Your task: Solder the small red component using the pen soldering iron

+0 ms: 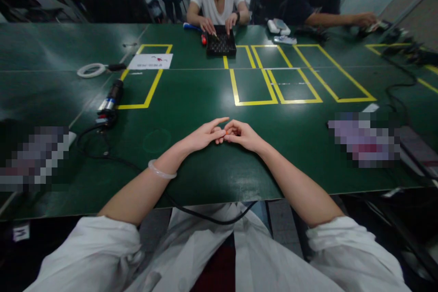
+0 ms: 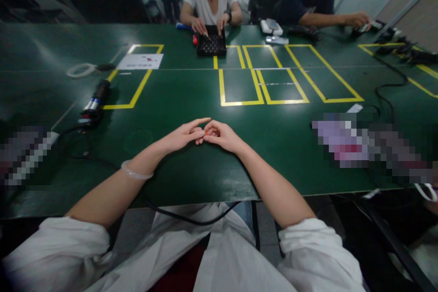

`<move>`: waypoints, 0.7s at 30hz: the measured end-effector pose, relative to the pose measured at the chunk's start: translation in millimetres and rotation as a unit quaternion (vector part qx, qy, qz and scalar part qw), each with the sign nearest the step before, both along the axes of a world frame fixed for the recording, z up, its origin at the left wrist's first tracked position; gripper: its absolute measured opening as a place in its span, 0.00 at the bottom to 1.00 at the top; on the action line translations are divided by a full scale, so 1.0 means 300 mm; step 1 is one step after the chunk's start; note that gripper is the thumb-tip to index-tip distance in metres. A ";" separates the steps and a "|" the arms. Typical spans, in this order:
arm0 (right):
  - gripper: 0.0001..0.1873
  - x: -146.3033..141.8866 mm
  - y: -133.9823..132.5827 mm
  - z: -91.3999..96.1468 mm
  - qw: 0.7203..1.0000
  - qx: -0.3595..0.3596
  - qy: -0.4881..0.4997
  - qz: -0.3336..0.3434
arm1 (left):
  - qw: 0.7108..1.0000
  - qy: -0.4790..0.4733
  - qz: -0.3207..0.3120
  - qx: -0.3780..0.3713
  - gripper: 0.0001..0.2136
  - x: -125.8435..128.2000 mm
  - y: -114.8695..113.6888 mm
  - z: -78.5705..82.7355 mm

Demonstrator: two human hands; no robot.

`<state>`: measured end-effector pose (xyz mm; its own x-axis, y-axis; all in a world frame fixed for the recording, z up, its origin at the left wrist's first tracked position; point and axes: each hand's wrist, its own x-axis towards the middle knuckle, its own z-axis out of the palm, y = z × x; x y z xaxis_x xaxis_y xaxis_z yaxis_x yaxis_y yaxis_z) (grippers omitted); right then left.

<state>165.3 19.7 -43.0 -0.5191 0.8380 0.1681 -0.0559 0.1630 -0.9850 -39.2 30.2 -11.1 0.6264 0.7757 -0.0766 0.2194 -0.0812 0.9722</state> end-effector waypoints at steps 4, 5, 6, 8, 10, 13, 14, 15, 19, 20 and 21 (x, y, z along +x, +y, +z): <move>0.19 -0.004 0.001 -0.008 1.000 0.005 0.000 -0.023 | 0.997 -0.041 0.040 -0.044 0.23 -0.013 0.015 -0.046; 0.19 -0.002 0.003 -0.011 0.999 0.007 -0.007 -0.034 | 0.996 -0.046 0.047 -0.053 0.20 -0.015 0.019 -0.052; 0.19 0.000 0.005 -0.014 0.999 0.011 -0.014 -0.045 | 0.996 -0.046 0.052 -0.059 0.19 -0.016 0.022 -0.056; 0.19 0.004 0.009 -0.020 0.998 0.018 -0.022 -0.058 | 0.996 -0.041 0.054 -0.062 0.18 -0.018 0.027 -0.058; 0.18 0.007 0.011 -0.022 0.997 0.024 -0.026 -0.062 | 0.996 -0.034 0.049 -0.060 0.18 -0.018 0.028 -0.057; 0.18 0.007 0.012 -0.021 0.997 0.029 -0.027 -0.061 | 0.997 -0.025 0.045 -0.051 0.18 -0.017 0.028 -0.054; 0.18 0.007 0.011 -0.020 0.997 0.031 -0.026 -0.062 | 0.998 -0.023 0.043 -0.047 0.18 -0.016 0.027 -0.053; 0.18 0.006 0.010 -0.019 0.997 0.032 -0.026 -0.062 | 0.998 -0.022 0.040 -0.044 0.18 -0.016 0.027 -0.053; 0.18 0.003 0.007 -0.015 0.997 0.035 -0.039 -0.057 | 0.999 -0.017 0.028 -0.029 0.18 -0.014 0.021 -0.048; 0.18 0.003 0.006 -0.014 0.997 0.036 -0.044 -0.056 | 0.999 -0.016 0.026 -0.027 0.18 -0.013 0.018 -0.046; 0.19 0.003 0.005 -0.013 0.997 0.037 -0.048 -0.057 | 0.999 -0.015 0.025 -0.026 0.18 -0.013 0.016 -0.043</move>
<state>166.1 21.3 -46.9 -0.4384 0.8795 0.1853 0.0612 0.2349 -0.9701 -43.2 35.1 -24.0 0.5896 0.8015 -0.0999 0.1927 -0.0195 0.9811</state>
